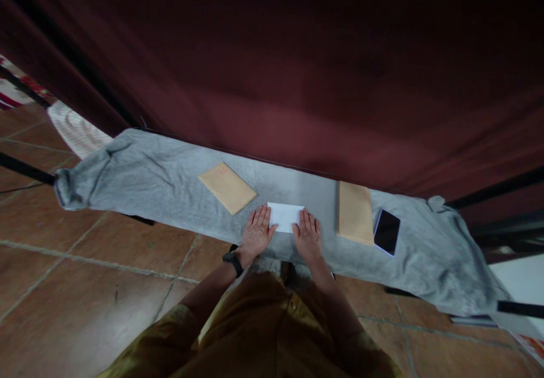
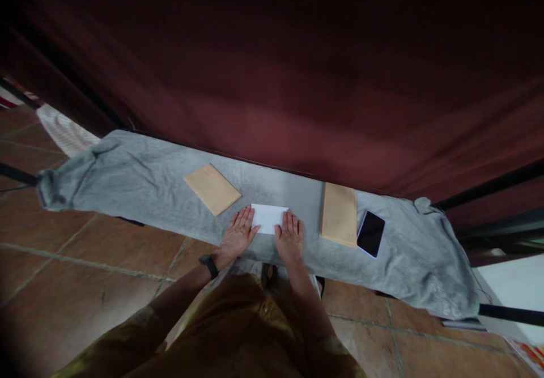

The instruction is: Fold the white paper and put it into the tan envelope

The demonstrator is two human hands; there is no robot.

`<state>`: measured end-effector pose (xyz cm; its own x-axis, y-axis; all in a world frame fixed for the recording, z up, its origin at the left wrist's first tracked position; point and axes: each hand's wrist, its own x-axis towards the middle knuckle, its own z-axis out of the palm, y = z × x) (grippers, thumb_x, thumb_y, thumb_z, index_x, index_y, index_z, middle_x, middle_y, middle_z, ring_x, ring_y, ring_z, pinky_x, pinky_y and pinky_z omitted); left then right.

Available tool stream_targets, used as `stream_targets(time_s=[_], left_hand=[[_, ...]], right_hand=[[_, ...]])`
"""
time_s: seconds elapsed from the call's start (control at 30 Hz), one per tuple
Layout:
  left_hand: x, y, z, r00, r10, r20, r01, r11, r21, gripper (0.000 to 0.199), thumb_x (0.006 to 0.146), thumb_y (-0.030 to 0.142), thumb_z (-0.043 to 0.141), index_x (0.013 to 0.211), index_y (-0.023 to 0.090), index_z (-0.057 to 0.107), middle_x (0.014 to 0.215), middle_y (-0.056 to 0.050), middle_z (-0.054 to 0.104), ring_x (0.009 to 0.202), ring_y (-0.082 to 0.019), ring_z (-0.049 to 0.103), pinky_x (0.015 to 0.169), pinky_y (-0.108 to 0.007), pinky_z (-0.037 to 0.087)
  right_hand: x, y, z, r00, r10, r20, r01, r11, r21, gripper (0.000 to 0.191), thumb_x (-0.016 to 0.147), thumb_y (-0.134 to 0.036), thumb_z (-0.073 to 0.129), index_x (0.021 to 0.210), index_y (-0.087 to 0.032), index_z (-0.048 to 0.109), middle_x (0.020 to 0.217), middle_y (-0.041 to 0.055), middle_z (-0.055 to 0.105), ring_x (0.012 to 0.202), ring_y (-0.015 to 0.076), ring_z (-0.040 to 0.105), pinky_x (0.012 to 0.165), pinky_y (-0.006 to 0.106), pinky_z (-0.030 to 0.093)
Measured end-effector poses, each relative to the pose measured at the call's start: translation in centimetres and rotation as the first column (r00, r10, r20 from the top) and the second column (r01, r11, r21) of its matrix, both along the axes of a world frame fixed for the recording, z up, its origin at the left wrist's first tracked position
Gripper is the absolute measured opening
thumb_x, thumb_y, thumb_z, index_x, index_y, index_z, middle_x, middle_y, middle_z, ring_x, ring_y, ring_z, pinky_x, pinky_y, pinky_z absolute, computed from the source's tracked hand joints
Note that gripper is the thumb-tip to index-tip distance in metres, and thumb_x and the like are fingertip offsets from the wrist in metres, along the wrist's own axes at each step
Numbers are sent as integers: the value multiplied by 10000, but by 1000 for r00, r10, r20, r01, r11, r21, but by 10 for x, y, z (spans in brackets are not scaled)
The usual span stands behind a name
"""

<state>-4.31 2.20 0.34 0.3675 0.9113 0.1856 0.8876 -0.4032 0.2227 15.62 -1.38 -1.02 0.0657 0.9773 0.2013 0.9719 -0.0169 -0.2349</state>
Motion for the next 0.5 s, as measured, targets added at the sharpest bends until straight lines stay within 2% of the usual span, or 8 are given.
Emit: stream_targets(time_s=[0.23,0.4,0.5], left_hand=[[-3,8,6,999,25,31,-24,999,-29,568,1025,333,344,1559,153,421,1588,-141,469,1485,-278,425,1232,-485,330],[6,27,13,994,67,83,-60,995,-82,544,985,273,403,1506,136,477,1544,-157,525,1401,-291,515,1157,-473,417],[12,42,19,976,146,161,-122,981,-150,529,931,253,477,1443,133,540,1447,-168,606,1330,-300,560,1114,-460,448]], right_hand=[[5,-7,-3,999,-13,-30,13,1000,20,559,1068,-323,335,1589,-125,375,1616,143,423,1482,288,392,1239,527,222],[4,-7,-4,1000,-21,-14,21,1000,16,553,1071,-319,334,1574,-96,395,1618,150,417,1483,291,387,1241,519,210],[3,-6,-3,1000,-20,-13,20,1000,13,552,1071,-314,333,1569,-85,400,1618,153,416,1481,294,388,1239,520,211]])
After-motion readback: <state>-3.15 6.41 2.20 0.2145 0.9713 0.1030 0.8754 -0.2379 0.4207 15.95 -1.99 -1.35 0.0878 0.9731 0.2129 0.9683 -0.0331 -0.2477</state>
